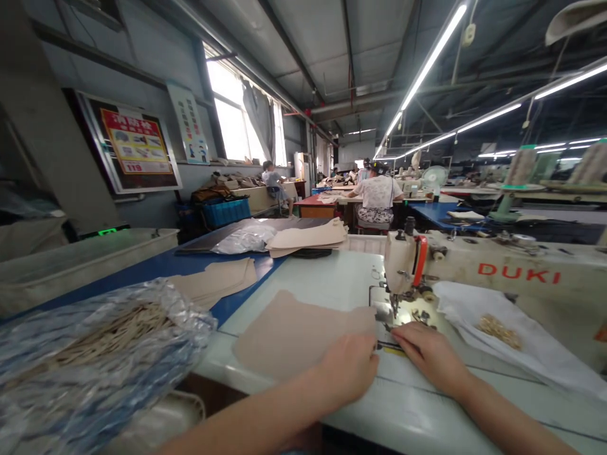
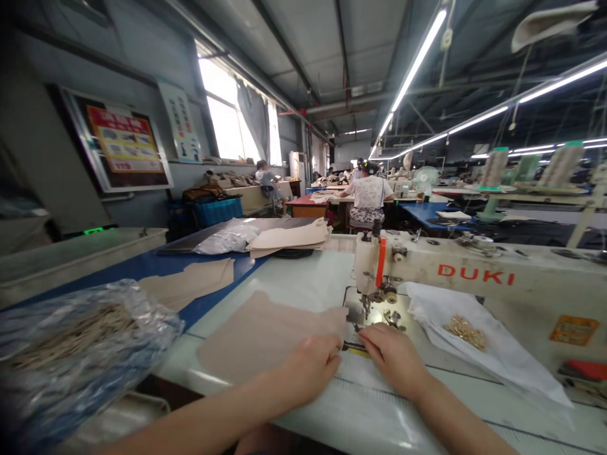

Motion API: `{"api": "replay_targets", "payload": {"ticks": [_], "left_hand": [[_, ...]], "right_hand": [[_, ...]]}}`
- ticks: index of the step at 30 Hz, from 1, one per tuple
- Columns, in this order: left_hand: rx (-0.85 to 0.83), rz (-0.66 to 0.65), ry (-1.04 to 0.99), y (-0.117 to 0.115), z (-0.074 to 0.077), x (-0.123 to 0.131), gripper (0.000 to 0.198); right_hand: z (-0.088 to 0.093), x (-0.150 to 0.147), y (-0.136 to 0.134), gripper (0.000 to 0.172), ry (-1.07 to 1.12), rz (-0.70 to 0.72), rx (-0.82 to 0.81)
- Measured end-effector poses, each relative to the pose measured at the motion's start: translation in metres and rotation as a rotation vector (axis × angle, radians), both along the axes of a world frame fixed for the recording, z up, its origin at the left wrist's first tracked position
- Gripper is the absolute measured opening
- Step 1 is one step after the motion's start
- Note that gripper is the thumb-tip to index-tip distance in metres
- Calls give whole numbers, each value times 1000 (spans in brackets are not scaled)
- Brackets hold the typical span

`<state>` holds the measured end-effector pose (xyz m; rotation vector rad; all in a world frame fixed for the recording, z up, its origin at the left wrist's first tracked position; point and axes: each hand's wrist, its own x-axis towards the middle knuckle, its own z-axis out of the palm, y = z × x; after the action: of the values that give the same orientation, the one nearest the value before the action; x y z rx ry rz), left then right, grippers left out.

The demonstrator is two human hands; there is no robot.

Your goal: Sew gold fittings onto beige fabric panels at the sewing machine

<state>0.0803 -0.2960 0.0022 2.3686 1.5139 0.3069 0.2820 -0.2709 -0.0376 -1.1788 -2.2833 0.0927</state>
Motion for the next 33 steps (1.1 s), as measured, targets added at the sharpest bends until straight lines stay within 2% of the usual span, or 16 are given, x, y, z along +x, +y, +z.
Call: {"api": "replay_targets", "payload": {"ticks": [2, 4, 6, 8, 10, 13, 15, 18, 22, 25, 28, 31, 33], "left_hand": [[-28, -11, -105, 0, 1, 11, 26], [-60, -31, -214, 0, 3, 10, 28], [-48, -39, -318, -1, 0, -2, 28], [79, -5, -343, -2, -10, -26, 30], [264, 77, -260, -1, -23, -56, 35], [442, 249, -46, 6, -43, -101, 44], [462, 292, 86, 8, -53, -119, 47], [398, 258, 187, 3, -54, -119, 46], [294, 200, 137, -7, -37, -102, 44], [336, 203, 16, -10, -18, -115, 36], [533, 361, -118, -20, 10, -160, 30], [697, 655, -161, -34, 46, -223, 31], [662, 875, -97, -38, 65, -264, 32]], "right_hand": [[2, -1, 0, 23, -3, -13, -5], [4, -1, -1, 22, -4, -14, -3], [6, -1, -1, 22, -9, -2, -1], [8, 0, -2, 23, -16, 12, -2], [9, 0, -1, 23, -20, 20, 0], [11, -1, -1, 24, -16, 34, 10], [12, -3, -1, 24, -8, 61, 14], [14, -9, -6, 26, -14, 137, -21], [7, -11, -11, 31, -120, 186, -72], [-5, -6, -5, 31, -146, 163, -10], [-14, -1, 3, 32, -156, 209, 61], [-20, 3, 7, 32, -143, 224, 88], [-26, 6, 9, 33, -122, 228, 100]]}}
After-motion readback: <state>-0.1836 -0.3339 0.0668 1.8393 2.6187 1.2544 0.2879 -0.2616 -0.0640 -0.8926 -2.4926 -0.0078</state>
